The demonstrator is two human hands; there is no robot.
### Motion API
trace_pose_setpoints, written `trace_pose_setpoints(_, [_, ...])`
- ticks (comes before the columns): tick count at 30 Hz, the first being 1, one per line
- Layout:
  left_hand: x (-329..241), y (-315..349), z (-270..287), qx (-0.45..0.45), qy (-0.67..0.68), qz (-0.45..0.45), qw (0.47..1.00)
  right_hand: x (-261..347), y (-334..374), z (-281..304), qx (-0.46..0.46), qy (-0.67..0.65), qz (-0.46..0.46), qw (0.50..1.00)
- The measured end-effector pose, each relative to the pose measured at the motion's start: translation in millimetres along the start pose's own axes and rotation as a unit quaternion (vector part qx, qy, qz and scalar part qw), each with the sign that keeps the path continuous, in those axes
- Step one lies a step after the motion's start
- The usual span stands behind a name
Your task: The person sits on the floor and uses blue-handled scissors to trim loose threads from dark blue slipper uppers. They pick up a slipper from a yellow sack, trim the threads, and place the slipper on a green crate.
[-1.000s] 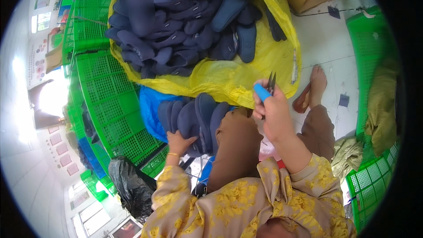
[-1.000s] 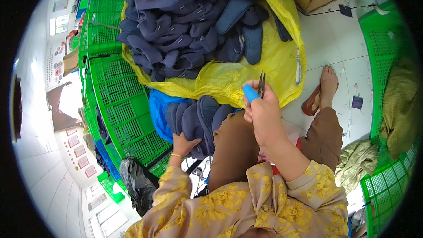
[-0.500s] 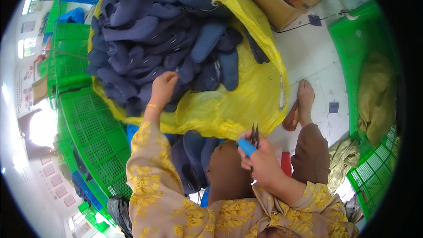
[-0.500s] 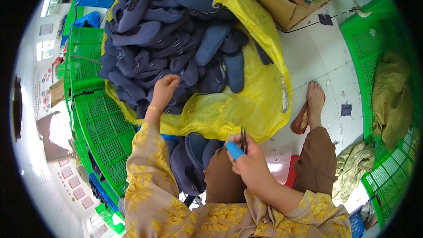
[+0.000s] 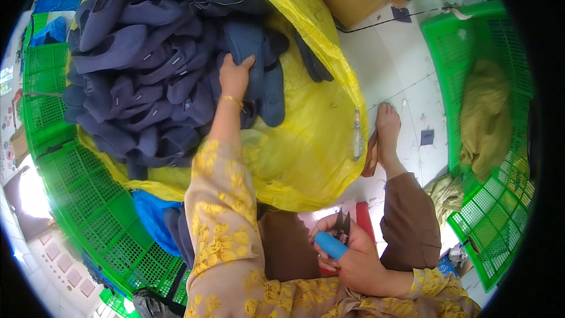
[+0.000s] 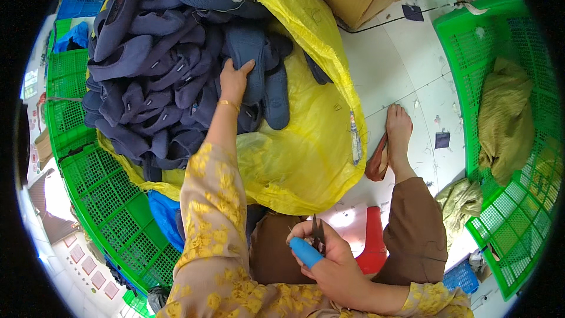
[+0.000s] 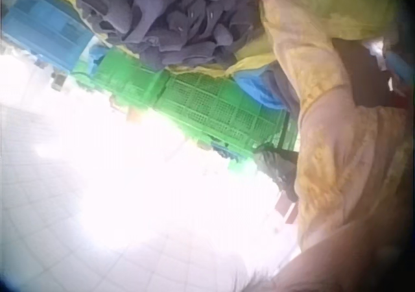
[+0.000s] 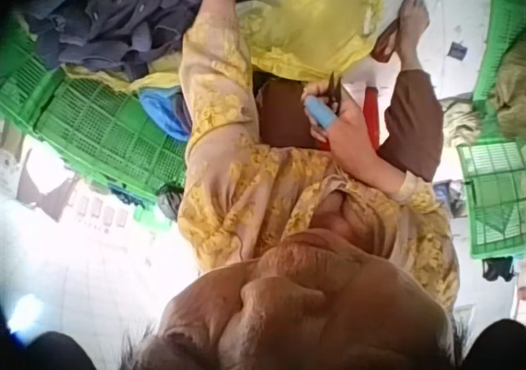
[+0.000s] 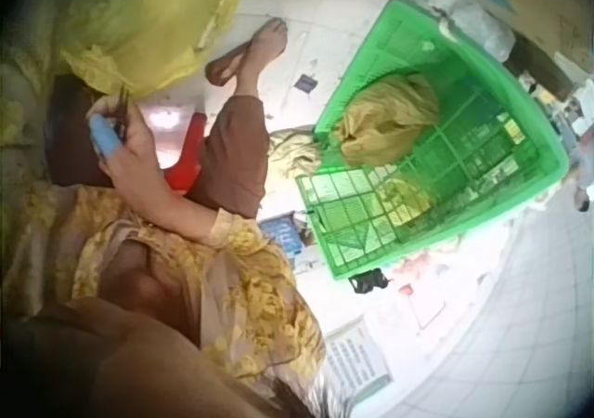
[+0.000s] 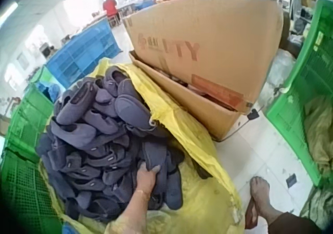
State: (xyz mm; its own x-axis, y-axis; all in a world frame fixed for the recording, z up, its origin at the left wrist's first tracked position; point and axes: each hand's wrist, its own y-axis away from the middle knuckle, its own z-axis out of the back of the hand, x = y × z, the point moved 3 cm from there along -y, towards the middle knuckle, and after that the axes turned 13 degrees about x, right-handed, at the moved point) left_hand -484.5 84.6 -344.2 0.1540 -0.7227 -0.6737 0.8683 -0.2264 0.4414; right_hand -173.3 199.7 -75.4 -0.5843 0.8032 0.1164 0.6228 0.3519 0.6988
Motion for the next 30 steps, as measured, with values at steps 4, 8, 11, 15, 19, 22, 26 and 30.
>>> trace_pose_setpoints(4, [11.2,71.5,-18.2,0.039,0.136,-0.07,0.987,1.6,5.1,3.9,0.012,-0.011,0.017,1.0])
trace_pose_setpoints(8, [60.4,90.6,-52.7,0.065,-0.073,-0.008,0.995,-3.1,7.6,4.0,0.016,0.012,0.003,1.0])
trace_pose_setpoints(11, [37.4,77.2,-61.6,-0.048,-0.256,-0.106,0.96,-3.0,7.4,0.4,0.004,0.027,0.004,1.0])
trace_pose_setpoints(15, [36.9,58.7,-81.3,0.038,-0.073,0.174,0.981,-4.5,5.0,-0.8,0.019,0.009,0.01,1.0])
trace_pose_setpoints(19, [35.8,54.4,-89.5,0.049,-0.023,0.174,0.983,-3.2,5.9,-2.5,0.006,0.012,0.01,1.0])
trace_pose_setpoints(22, [43.6,56.3,-87.2,0.124,0.183,0.187,0.957,-6.3,7.0,-4.6,0.021,0.023,-0.004,1.0])
trace_pose_setpoints(26, [1.4,90.8,-59.9,0.257,0.512,0.164,0.803,-6.7,7.5,-3.0,0.014,0.041,0.006,0.999])
trace_pose_setpoints(30, [-34.9,159.6,34.1,0.25,0.473,0.061,0.843,-0.2,1.1,-5.5,0.004,0.016,0.024,1.0])
